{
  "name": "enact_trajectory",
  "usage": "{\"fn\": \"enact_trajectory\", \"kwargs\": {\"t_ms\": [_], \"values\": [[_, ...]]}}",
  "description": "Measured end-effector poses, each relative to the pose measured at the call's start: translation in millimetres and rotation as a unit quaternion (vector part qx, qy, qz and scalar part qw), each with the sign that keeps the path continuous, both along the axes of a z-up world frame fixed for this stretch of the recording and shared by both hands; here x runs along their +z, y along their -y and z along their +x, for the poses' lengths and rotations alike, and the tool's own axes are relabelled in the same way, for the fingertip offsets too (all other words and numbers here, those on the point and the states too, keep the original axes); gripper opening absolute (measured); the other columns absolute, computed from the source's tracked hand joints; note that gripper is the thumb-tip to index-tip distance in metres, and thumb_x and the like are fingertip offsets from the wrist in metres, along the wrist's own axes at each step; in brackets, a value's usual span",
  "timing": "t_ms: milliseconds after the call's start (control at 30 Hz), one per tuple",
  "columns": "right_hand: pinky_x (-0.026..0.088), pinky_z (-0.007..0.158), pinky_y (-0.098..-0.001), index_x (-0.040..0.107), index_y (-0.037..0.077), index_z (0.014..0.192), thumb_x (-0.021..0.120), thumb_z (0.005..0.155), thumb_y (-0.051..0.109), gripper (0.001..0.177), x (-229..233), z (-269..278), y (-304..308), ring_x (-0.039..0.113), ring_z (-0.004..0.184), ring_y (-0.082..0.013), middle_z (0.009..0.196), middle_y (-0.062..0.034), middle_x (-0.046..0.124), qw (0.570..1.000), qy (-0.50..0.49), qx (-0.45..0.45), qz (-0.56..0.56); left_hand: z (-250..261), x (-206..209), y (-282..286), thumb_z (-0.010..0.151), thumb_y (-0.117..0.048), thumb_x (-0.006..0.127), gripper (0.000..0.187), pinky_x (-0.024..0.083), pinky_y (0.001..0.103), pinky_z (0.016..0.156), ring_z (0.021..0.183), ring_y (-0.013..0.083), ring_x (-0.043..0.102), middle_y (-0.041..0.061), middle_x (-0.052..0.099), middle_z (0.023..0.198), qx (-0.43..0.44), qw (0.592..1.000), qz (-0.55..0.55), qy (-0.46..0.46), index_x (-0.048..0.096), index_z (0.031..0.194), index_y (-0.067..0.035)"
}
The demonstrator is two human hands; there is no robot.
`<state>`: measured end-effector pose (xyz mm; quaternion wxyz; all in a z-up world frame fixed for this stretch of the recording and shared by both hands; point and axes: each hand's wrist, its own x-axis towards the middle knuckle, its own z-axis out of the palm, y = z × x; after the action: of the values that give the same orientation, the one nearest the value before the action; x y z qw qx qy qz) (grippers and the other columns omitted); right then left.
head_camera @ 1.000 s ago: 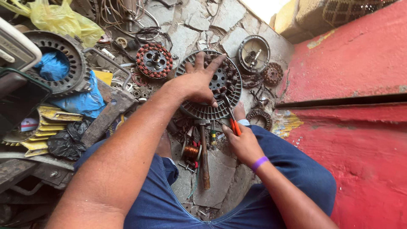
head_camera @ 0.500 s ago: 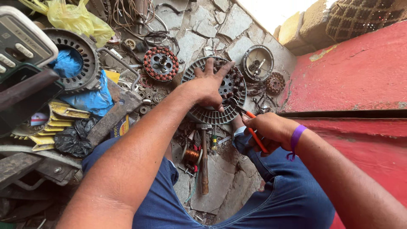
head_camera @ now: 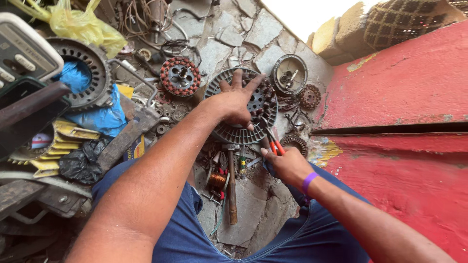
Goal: The person sits on the floor and uses pliers to pull and remove copper wire coils from a motor stator. They repeatedly grip the wire with the pliers and pull it out of the stator slots, discarding the removed wire onto the floor.
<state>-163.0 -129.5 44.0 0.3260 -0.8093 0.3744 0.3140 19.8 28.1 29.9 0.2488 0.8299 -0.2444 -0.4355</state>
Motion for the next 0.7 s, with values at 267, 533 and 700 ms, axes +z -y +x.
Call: {"fn": "enact_trajectory", "kwargs": {"t_ms": [267,533,700], "values": [[0.045,0.053,-0.0364,0.068,0.001,0.077,0.066,0.094,0.043,0.046,4,-7,6,0.052,0.055,-0.0135,0.06,-0.0031,0.059,0.996,0.041,0.077,-0.01,-3,0,-3,0.065,-0.032,0.098,0.143,0.026,0.063,0.121,0.153,0.0554,0.0,0.018,-0.021,0.17,0.0,1.0,-0.014,0.009,-0.008,0.159,-0.05],[0.042,0.051,-0.0328,0.068,0.003,0.084,0.064,0.096,0.04,0.038,33,8,27,0.052,0.053,-0.0153,0.065,-0.004,0.059,0.984,-0.12,-0.073,0.11,-2,4,-4,0.065,-0.032,0.097,0.141,0.028,0.063,0.121,0.154,0.0532,0.001,0.017,-0.019,0.171,0.013,1.0,-0.017,-0.001,-0.006,0.159,-0.052],[0.046,0.056,-0.0318,0.073,0.004,0.089,0.062,0.098,0.041,0.04,34,8,24,0.055,0.058,-0.0146,0.069,-0.0031,0.063,0.983,-0.118,-0.074,0.124,-2,2,-2,0.066,-0.033,0.097,0.142,0.029,0.062,0.121,0.153,0.0536,0.001,0.02,-0.018,0.169,-0.003,1.0,-0.014,0.009,-0.008,0.159,-0.051]]}}
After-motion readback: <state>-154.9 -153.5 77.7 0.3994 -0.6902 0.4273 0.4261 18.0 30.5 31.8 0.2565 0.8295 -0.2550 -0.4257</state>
